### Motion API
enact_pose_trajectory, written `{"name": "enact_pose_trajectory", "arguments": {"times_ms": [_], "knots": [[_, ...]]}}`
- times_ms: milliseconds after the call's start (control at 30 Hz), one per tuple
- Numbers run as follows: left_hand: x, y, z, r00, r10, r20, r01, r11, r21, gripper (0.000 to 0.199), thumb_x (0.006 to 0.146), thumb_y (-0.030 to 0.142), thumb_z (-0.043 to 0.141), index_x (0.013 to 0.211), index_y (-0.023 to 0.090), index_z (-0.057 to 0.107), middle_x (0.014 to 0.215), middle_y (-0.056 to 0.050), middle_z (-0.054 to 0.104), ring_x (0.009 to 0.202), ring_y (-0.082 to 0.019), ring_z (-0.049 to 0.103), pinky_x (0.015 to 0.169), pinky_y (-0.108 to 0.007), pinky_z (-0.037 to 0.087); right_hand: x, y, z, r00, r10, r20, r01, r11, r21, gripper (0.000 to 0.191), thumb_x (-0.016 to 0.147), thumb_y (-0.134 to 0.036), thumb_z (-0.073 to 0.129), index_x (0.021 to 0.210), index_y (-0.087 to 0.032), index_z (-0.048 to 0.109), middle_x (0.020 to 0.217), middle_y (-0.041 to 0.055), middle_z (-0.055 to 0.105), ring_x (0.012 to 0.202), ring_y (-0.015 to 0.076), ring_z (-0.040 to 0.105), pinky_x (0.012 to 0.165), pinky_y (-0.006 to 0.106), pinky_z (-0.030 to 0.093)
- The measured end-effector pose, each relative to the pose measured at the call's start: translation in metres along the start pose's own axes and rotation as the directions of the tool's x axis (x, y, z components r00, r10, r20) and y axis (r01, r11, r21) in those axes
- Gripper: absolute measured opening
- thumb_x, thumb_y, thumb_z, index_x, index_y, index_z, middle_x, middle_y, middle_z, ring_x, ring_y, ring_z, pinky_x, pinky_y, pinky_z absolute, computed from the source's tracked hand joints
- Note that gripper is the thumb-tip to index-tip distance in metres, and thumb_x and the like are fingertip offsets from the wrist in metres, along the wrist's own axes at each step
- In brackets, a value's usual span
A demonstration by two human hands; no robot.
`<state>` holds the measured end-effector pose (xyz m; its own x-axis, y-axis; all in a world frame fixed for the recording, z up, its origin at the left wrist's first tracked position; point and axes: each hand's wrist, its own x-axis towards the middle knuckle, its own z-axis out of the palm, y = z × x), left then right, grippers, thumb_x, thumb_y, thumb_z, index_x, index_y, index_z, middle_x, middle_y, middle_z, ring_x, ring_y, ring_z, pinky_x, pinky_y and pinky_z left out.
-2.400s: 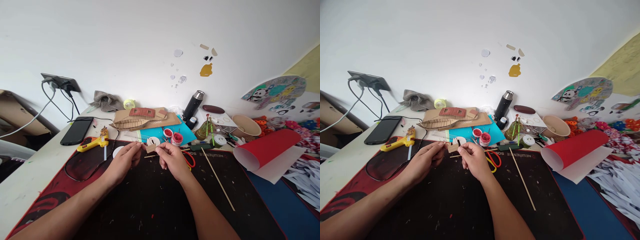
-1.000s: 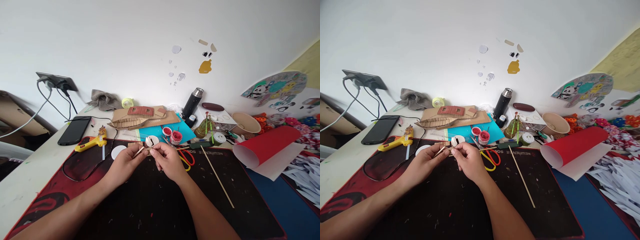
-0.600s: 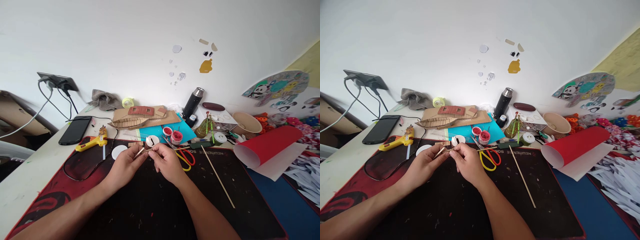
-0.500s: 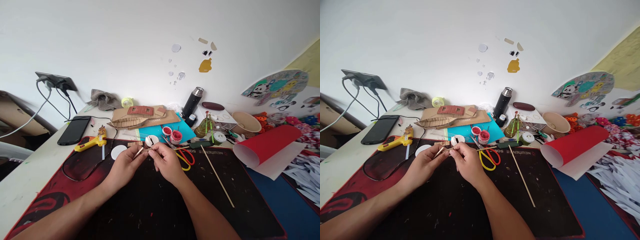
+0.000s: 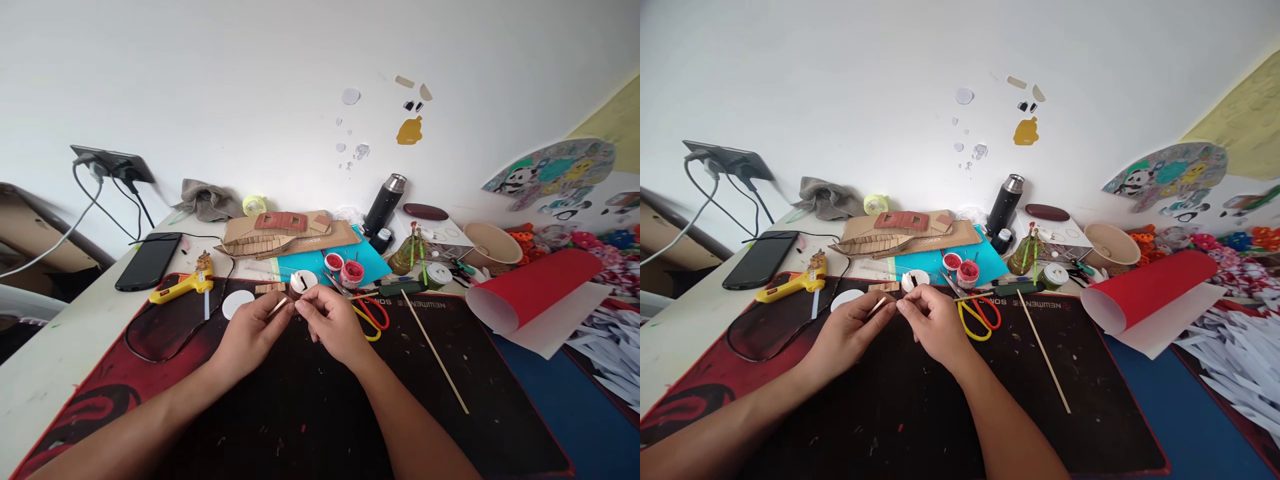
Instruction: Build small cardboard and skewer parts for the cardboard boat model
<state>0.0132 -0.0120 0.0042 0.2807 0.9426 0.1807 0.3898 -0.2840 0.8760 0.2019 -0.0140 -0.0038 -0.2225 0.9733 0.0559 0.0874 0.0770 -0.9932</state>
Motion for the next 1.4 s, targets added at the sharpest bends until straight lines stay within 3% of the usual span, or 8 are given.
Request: {"name": "enact_pose_trajectory", "arguments": {"times_ms": [267,467,667,867,1067,1233,1400], "knots": [[0.0019,-0.0010,0.0028,0.999,-0.032,-0.013,0.032,0.999,-0.038,0.038,0.100,0.051,0.056,0.080,0.021,0.066,0.071,0.002,0.064,0.067,-0.016,0.056,0.064,-0.025,0.045,-0.0005,-0.0001,0.0021,0.998,-0.049,-0.033,0.048,0.998,-0.032,0.025,0.102,-0.042,0.062,0.086,-0.023,0.060,0.050,-0.0102,0.045,0.041,0.0102,0.041,0.046,0.025,0.031],[0.0048,0.0017,0.0010,0.991,-0.110,0.075,0.120,0.982,-0.148,0.039,0.094,0.059,0.066,0.096,0.021,0.075,0.088,-0.002,0.076,0.083,-0.021,0.067,0.077,-0.029,0.052,0.0007,-0.0033,0.0013,0.998,-0.019,-0.056,0.022,0.998,0.055,0.028,0.099,-0.046,0.066,0.086,-0.023,0.060,0.053,-0.0101,0.048,0.041,0.0091,0.043,0.045,0.023,0.033],[0.0076,-0.0018,0.0005,0.972,-0.156,0.178,0.187,0.967,-0.174,0.047,0.093,0.067,0.064,0.090,0.021,0.073,0.088,-0.003,0.076,0.085,-0.024,0.067,0.076,-0.030,0.052,0.0034,0.0023,0.0018,0.999,0.013,-0.052,-0.008,0.996,0.089,0.027,0.098,-0.046,0.068,0.088,-0.022,0.061,0.060,-0.0082,0.055,0.043,0.0087,0.047,0.045,0.022,0.036],[0.0065,0.0014,-0.0005,0.990,-0.108,0.089,0.125,0.968,-0.218,0.043,0.094,0.062,0.066,0.092,0.020,0.074,0.093,-0.005,0.077,0.089,-0.024,0.068,0.084,-0.033,0.054,0.0026,0.0031,0.0018,0.998,0.048,0.047,-0.053,0.990,0.131,0.025,0.099,-0.047,0.068,0.097,-0.023,0.061,0.058,-0.0100,0.055,0.043,0.0093,0.050,0.046,0.021,0.039],[0.0048,0.0023,0.0009,0.994,-0.097,0.057,0.109,0.960,-0.257,0.039,0.093,0.057,0.069,0.085,0.019,0.074,0.082,-0.003,0.074,0.077,-0.020,0.062,0.076,-0.030,0.052,0.0016,-0.0010,0.0034,0.998,0.066,0.021,-0.068,0.991,0.119,0.028,0.097,-0.048,0.067,0.090,-0.023,0.058,0.056,-0.0113,0.050,0.039,0.0083,0.045,0.044,0.022,0.034],[0.0055,0.0015,0.0026,0.991,-0.122,0.048,0.129,0.967,-0.220,0.042,0.094,0.060,0.067,0.086,0.020,0.073,0.083,-0.003,0.073,0.080,-0.020,0.064,0.077,-0.030,0.053,0.0022,-0.0019,0.0028,0.999,0.034,-0.009,-0.033,0.994,0.103,0.028,0.097,-0.049,0.066,0.089,-0.023,0.057,0.059,-0.0103,0.051,0.039,0.0076,0.044,0.044,0.022,0.033],[0.0063,0.0045,-0.0011,0.993,-0.112,-0.039,0.102,0.974,-0.204,0.041,0.097,0.060,0.063,0.084,0.021,0.067,0.080,-0.002,0.070,0.079,-0.020,0.064,0.074,-0.029,0.053,0.0011,-0.0038,-0.0004,0.999,-0.002,-0.034,0.003,0.999,0.034,0.026,0.099,-0.046,0.064,0.091,-0.023,0.059,0.059,-0.0097,0.051,0.042,0.0085,0.047,0.046,0.023,0.035]]}}
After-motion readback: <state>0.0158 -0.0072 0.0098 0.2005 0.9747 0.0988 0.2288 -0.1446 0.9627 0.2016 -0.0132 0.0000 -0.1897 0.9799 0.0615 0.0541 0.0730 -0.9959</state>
